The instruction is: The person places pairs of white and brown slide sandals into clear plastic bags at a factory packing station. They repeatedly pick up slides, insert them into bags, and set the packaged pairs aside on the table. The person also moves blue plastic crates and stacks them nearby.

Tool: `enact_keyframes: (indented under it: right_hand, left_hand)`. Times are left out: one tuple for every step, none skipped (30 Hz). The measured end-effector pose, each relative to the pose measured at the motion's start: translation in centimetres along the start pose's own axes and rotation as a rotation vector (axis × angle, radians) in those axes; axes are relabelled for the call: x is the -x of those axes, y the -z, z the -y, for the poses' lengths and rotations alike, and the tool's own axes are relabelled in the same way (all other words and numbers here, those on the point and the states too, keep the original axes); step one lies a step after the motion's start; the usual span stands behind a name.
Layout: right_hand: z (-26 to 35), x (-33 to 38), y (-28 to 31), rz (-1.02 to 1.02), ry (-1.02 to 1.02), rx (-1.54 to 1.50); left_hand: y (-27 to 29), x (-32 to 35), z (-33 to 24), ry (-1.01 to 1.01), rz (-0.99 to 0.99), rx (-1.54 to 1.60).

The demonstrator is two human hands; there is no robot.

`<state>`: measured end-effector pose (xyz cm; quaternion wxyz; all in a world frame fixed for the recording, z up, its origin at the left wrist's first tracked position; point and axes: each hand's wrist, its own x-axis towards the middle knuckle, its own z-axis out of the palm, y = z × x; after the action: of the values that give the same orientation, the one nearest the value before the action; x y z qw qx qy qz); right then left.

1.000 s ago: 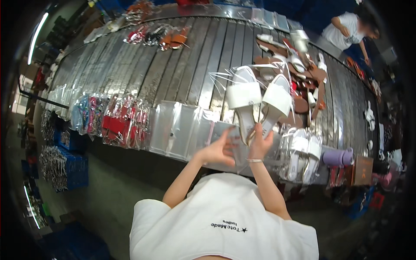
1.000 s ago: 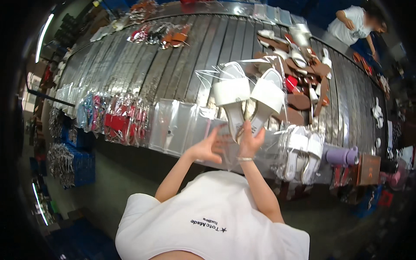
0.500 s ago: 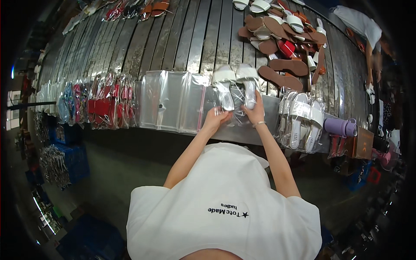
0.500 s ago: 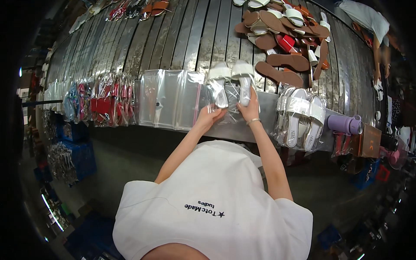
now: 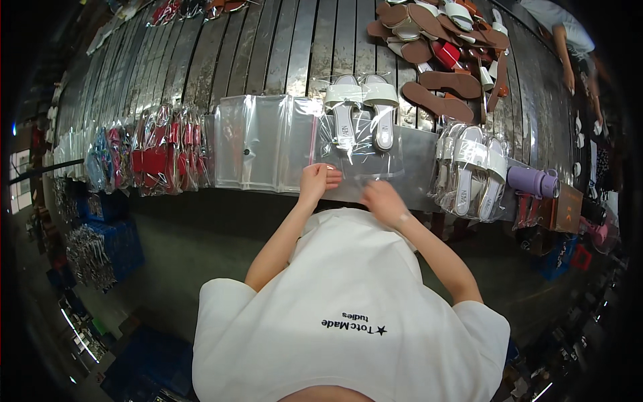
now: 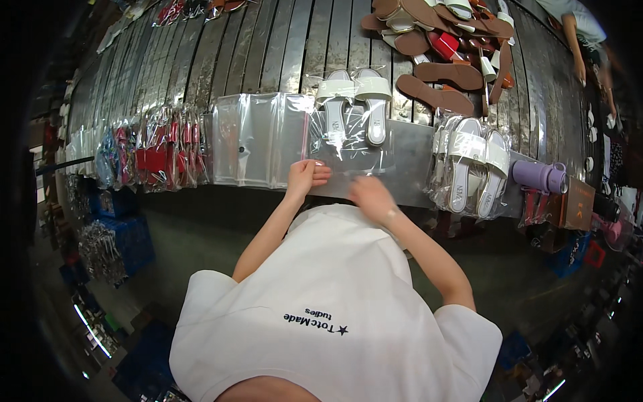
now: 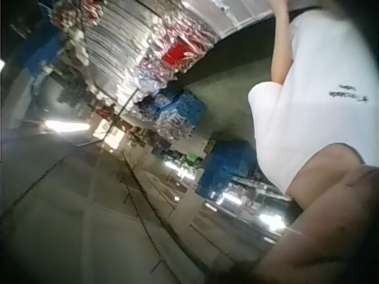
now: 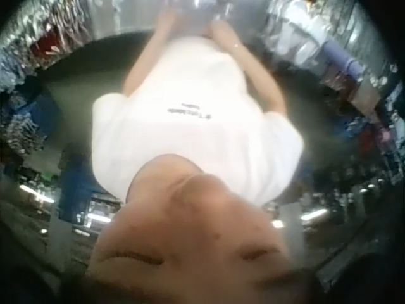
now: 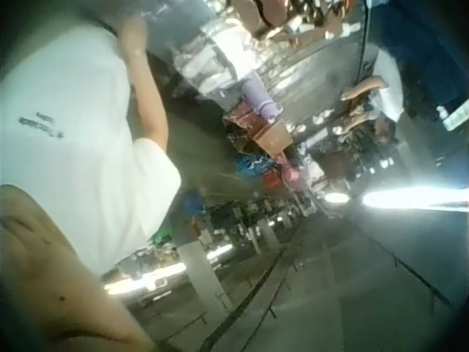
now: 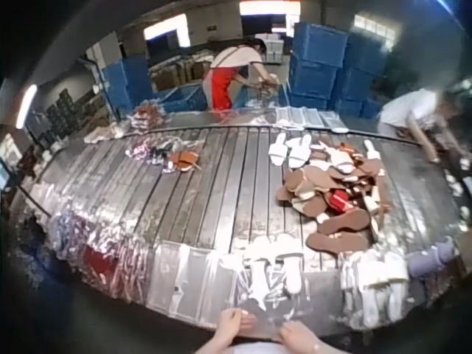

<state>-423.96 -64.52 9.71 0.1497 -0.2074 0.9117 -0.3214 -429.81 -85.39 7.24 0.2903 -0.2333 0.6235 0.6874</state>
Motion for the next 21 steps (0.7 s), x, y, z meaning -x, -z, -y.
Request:
enact_keyframes:
  right_hand:
    - [-1.0, 3.5, 0.8, 0.14, -0.237, 0.048]
    - [-4.0, 8.9, -0.2, 0.115, -0.284, 0.142]
    - [-8.1, 15.3, -2.5, 0.497, -0.492, 0.339]
    - [-11.9, 23.2, -5.1, 0.692, -0.809, 0.329]
    - [-13.5, 27.0, -5.7, 0.945, -0.929, 0.315]
    - [-13.3, 27.2, -5.6, 1.088, -0.854, 0.253]
    - [-13.1, 26.0, -5.5, 1.07, -0.749, 0.176]
    - [-12.2, 22.6, -5.0, 0.926, -0.67, 0.095]
    - [-10.9, 17.5, -3.1, 0.484, -0.64, -0.027]
    - [-7.8, 11.6, 0.0, -0.046, -0.686, -0.306]
    - [-5.9, 7.3, 1.6, -0.49, -0.39, -0.141]
    - [-5.5, 4.0, 3.6, -0.467, -0.231, 0.164]
    - [-6.5, 1.7, 4.2, -0.416, -0.022, 0.309]
    - [-7.5, 0.2, 4.6, -0.355, 0.193, 0.453]
    - [-9.2, -0.4, 3.8, -0.339, 0.108, 0.294]
    - [-11.6, -0.7, 2.0, -0.324, 0.023, 0.134]
    - [-12.3, -0.8, 1.8, -0.305, -0.061, -0.025]
    - [-12.7, -0.9, 1.3, -0.351, -0.276, -0.294]
    - [-11.5, -1.7, 0.6, -0.387, -0.483, -0.573]
    - [-10.4, -2.0, 0.2, -0.426, -0.695, -0.851]
    - [-10.9, -2.0, -2.1, -0.503, -0.815, -0.99]
  left_hand:
    - [0.7, 0.2, 0.3, 0.002, 0.018, -0.031]
    - [1.3, 0.1, 0.3, 0.007, 0.047, -0.065]
    - [2.1, 0.1, 0.6, -0.019, 0.05, -0.082]
    - [2.9, 0.1, 1.4, -0.041, 0.054, -0.09]
    - [3.6, 0.2, 2.0, -0.066, 0.053, -0.1]
    - [3.8, 0.3, 1.6, -0.248, -0.001, -0.275]
    - [3.9, 0.9, 0.8, -0.424, -0.056, -0.445]
    - [3.8, 1.4, -0.2, -0.605, -0.106, -0.618]
    - [3.7, 1.7, -1.6, -0.817, -0.123, -0.833]
    - [4.0, 0.9, -2.0, -0.986, -0.029, -1.014]
    - [4.2, -0.1, -2.6, -1.158, 0.081, -1.196]
    - [4.0, -1.1, -3.3, -1.331, 0.206, -1.38]
    - [3.6, -1.7, -3.9, -1.428, 0.297, -1.396]
    - [3.8, -2.7, -3.6, -1.389, 0.411, -1.36]
    - [4.5, -4.3, -2.7, -1.349, 0.527, -1.32]
    - [5.1, -5.6, -2.1, -1.306, 0.643, -1.277]
    - [5.5, -5.6, -1.8, -1.052, 0.469, -1.18]
    - [5.0, -6.3, -1.5, -0.755, 0.343, -0.864]
    - [4.4, -6.6, -1.3, -0.453, 0.209, -0.552]
    - [3.2, -6.8, -1.7, -0.153, 0.087, -0.241]
    - [2.5, -6.4, -2.0, 0.029, 0.084, -0.216]
